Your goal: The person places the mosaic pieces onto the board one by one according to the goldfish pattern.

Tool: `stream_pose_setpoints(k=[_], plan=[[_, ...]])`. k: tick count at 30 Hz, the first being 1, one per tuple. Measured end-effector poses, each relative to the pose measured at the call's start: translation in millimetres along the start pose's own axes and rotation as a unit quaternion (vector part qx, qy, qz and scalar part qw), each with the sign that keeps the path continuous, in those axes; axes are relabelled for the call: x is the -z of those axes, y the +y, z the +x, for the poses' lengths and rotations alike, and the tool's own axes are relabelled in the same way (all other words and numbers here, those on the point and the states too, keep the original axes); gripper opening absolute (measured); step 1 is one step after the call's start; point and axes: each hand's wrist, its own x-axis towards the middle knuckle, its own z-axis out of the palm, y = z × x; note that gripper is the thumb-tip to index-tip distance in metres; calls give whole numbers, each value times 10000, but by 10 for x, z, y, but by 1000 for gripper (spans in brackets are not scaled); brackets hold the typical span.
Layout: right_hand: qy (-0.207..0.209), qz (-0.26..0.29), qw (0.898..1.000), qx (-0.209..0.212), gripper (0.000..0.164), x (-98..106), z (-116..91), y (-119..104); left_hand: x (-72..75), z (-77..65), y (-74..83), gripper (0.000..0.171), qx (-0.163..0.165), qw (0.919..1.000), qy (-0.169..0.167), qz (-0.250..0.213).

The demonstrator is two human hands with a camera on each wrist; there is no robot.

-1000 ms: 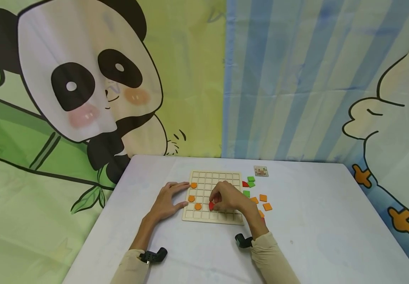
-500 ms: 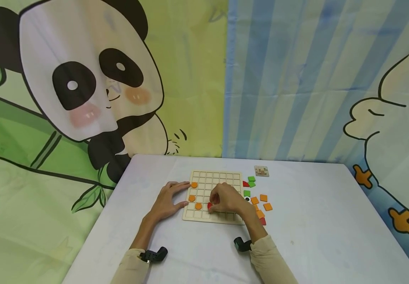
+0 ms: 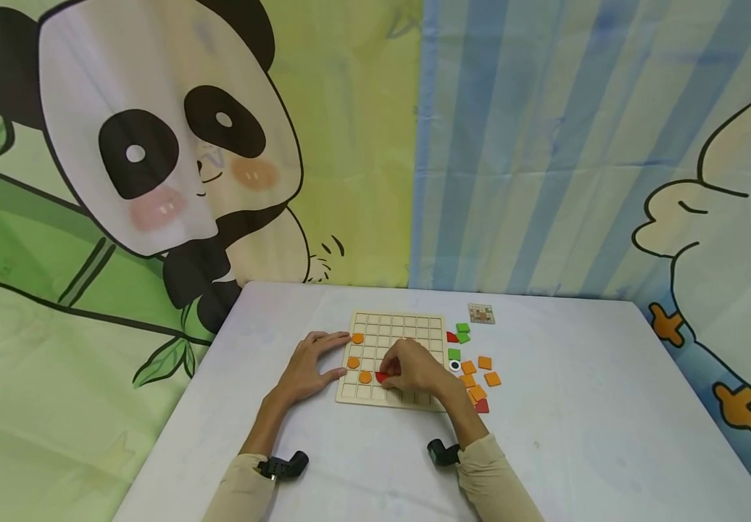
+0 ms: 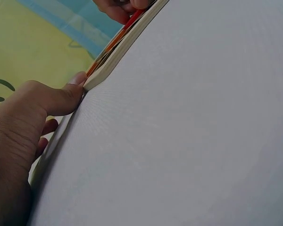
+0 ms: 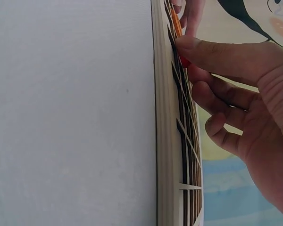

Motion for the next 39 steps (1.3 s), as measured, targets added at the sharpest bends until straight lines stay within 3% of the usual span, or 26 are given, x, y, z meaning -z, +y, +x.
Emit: stream_pose_setpoints(k=[8, 17, 29, 39], plan=[[20, 307, 9995, 30, 12, -27, 7, 36, -2, 3, -6, 68, -40, 10000, -2, -35], [212, 580, 9972, -430, 12, -65, 3, 46, -1, 6, 12, 68, -50, 10000, 9, -46], [202, 162, 9977, -626, 11, -10, -51, -43, -23, -6, 1, 68, 34, 10000, -4, -48], [215, -13, 9988, -433, 13, 39, -66, -41, -2, -4, 22, 69, 49, 10000, -33, -24]])
